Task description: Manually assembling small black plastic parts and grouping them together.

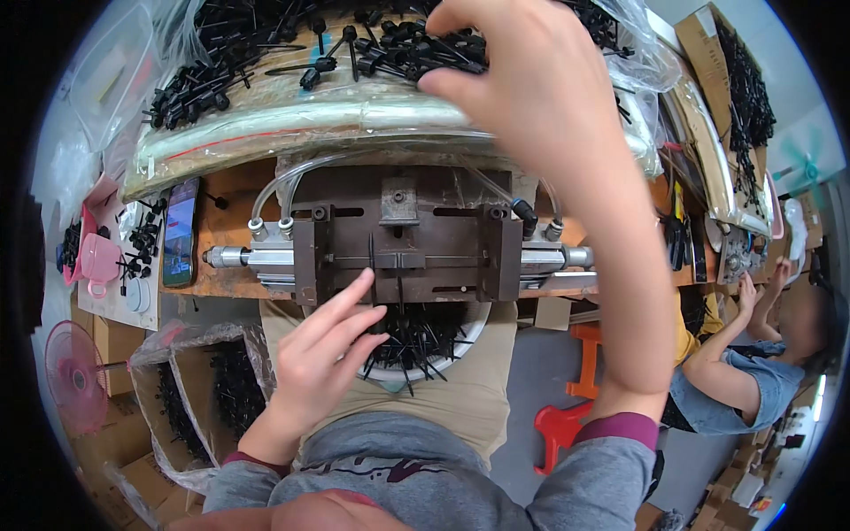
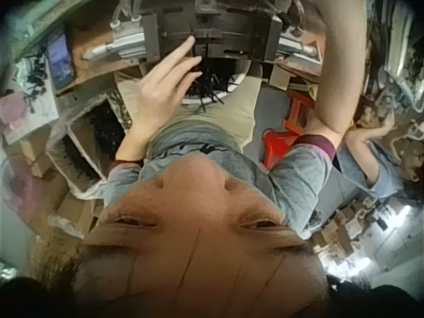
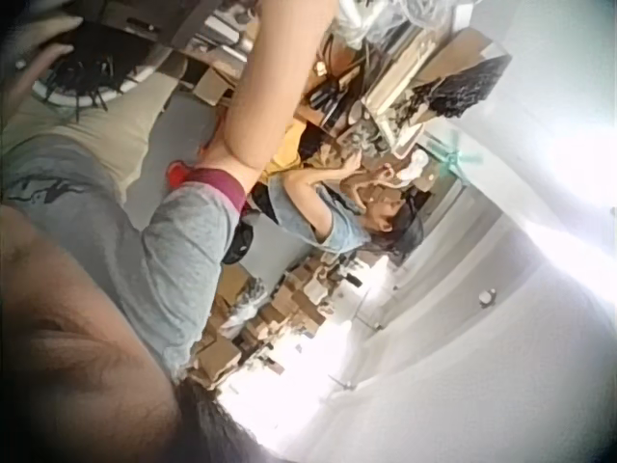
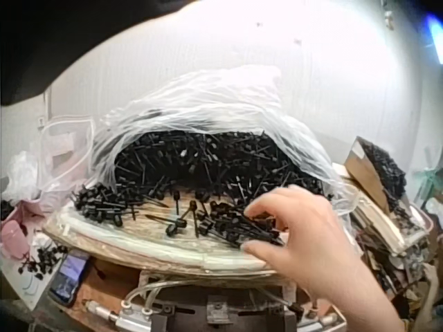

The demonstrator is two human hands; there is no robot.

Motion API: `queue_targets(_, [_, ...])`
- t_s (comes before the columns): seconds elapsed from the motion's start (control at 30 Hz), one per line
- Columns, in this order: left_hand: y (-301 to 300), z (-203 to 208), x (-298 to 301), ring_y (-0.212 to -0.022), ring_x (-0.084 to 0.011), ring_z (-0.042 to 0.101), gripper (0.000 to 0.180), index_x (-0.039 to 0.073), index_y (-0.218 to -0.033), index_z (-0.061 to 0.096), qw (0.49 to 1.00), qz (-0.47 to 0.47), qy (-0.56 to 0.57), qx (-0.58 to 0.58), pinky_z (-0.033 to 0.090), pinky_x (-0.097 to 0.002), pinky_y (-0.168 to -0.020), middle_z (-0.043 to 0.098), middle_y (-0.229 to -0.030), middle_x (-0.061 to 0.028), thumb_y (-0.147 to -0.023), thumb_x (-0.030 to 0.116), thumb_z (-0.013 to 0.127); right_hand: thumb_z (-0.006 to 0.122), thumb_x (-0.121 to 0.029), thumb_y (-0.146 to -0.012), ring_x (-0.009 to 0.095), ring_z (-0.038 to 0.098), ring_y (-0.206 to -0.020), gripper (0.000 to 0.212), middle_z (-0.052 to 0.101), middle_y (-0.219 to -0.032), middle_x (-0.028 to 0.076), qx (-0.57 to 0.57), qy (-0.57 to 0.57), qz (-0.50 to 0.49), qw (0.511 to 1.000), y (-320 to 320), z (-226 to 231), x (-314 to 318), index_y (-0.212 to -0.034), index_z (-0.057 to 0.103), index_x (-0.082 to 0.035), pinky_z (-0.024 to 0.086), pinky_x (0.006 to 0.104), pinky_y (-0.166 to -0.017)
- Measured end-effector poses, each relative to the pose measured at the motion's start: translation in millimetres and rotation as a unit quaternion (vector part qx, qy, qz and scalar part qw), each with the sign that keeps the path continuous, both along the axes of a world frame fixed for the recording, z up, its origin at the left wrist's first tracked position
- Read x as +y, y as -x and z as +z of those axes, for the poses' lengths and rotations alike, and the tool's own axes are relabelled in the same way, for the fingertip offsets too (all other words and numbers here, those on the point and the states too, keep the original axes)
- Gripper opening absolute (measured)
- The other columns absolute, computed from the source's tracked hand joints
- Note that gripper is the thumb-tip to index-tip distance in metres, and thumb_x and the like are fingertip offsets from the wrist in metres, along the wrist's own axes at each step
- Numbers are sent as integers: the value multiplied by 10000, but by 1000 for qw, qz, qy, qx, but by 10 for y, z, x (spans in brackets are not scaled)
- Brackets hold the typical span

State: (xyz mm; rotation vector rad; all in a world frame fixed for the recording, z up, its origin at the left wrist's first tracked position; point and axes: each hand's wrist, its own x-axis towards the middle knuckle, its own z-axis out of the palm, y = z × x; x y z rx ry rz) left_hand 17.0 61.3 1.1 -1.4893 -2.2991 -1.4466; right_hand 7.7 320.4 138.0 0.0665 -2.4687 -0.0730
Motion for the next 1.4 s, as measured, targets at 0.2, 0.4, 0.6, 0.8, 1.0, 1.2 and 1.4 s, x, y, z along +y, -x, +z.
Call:
queue_targets(0.2, [3,-140,176,-795,-221,680,252,6,-955,664,991,5,73,116,549,-299,-691,622,-1268,-150,-715,34,736,768,-159,-639,354,625,-978,447,664,-952,207,-235,-83,-40,968,732,139,235,-1028,663,35,529,414,-835])
queue_targets(0.4, [3,-132,220,-726,-206,682,234,9,-947,655,982,2,111,152,540,-296,-653,620,-1272,-150,-726,41,724,763,-169,-672,358,641,-1011,361,671,-1001,250,-346,-78,-78,932,1046,168,169,-952,677,43,531,417,-820])
queue_targets(0.6, [-18,-140,263,-633,-200,662,221,17,-931,657,983,3,114,142,529,-287,-600,616,-1281,-155,-727,53,735,715,-40,-562,302,651,-860,539,645,-868,143,-284,-13,-26,959,1118,-150,386,-1094,635,-10,529,386,-735])
queue_targets(0.8, [-1,-150,249,-575,-199,643,227,22,-929,656,985,4,105,136,515,-281,-558,625,-1271,-146,-723,59,745,723,-51,-599,266,608,-730,378,614,-771,108,-319,6,-15,948,1017,-71,251,-953,598,-9,503,365,-680])
queue_targets(1.0, [10,-161,241,-564,-201,641,231,29,-932,654,986,0,100,135,512,-280,-548,625,-1272,-139,-723,57,749,707,-45,-635,257,613,-737,396,637,-799,119,-258,-15,40,965,958,-68,262,-1020,613,-19,508,376,-696])
queue_targets(1.2, [18,-125,224,-555,-209,633,223,32,-930,653,987,-4,105,121,512,-284,-543,619,-1284,-131,-730,58,747,703,-88,-732,286,674,-863,469,688,-972,182,-255,17,43,966,981,32,198,-1193,626,-46,541,379,-814])
queue_targets(1.4, [-6,-52,128,-614,-213,660,213,27,-925,665,992,-41,84,81,524,-289,-555,620,-1283,-126,-737,80,753,771,-201,-744,316,675,-864,322,677,-869,238,-137,124,40,982,933,272,425,-922,671,48,528,391,-748])
